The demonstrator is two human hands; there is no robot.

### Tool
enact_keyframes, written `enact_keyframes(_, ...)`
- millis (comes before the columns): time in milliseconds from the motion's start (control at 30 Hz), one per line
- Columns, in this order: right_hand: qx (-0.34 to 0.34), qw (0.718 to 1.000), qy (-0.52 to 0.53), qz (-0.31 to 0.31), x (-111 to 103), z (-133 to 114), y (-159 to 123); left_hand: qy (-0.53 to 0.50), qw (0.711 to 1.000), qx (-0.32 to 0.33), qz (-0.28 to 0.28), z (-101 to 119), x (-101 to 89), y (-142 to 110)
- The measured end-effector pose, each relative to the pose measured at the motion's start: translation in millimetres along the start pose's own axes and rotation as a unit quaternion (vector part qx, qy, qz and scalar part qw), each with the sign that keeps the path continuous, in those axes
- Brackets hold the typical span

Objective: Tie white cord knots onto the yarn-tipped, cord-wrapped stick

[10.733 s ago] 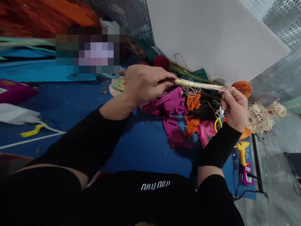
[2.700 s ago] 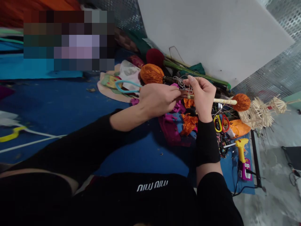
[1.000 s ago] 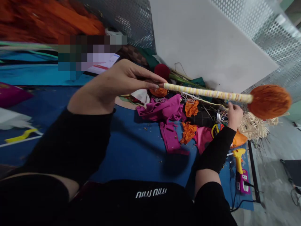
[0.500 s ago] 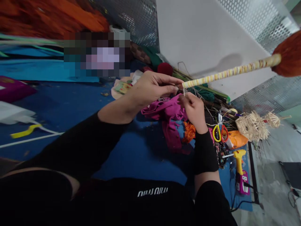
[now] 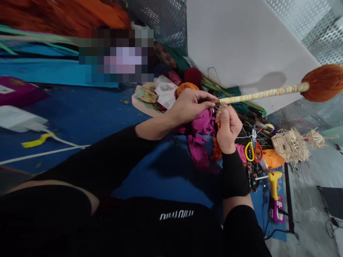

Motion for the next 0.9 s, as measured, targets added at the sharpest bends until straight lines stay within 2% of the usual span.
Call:
enact_keyframes(133,0.011,0.998,-0.067,-0.008,-4,-16,-4,0.027,1.000,-0.006,0.000,2,1.8,-4)
enact_keyframes(367,-0.010,0.996,-0.087,-0.016,-4,-23,-6,0.007,1.000,0.010,-0.010,3,2.5,-4)
enact_keyframes(500,-0.021,0.997,-0.059,-0.037,-9,-21,0,0.057,0.998,0.006,-0.006,4,-0.3,-4)
enact_keyframes(667,-0.047,0.989,-0.138,-0.019,-23,-23,8,0.142,0.990,0.001,0.021,6,-5.1,-5)
enact_keyframes(900,-0.020,0.991,-0.131,-0.037,-34,-16,13,0.233,0.972,0.020,0.020,11,-2.5,-10)
Point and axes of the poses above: each hand's wrist, its own y-axis towards the middle knuckle, its own x-axis out of the palm, z = x × y, the point moved 1 cm from there along y, towards the middle knuckle, and after that the axes turned 5 degrees about y, right-handed, at the moved point
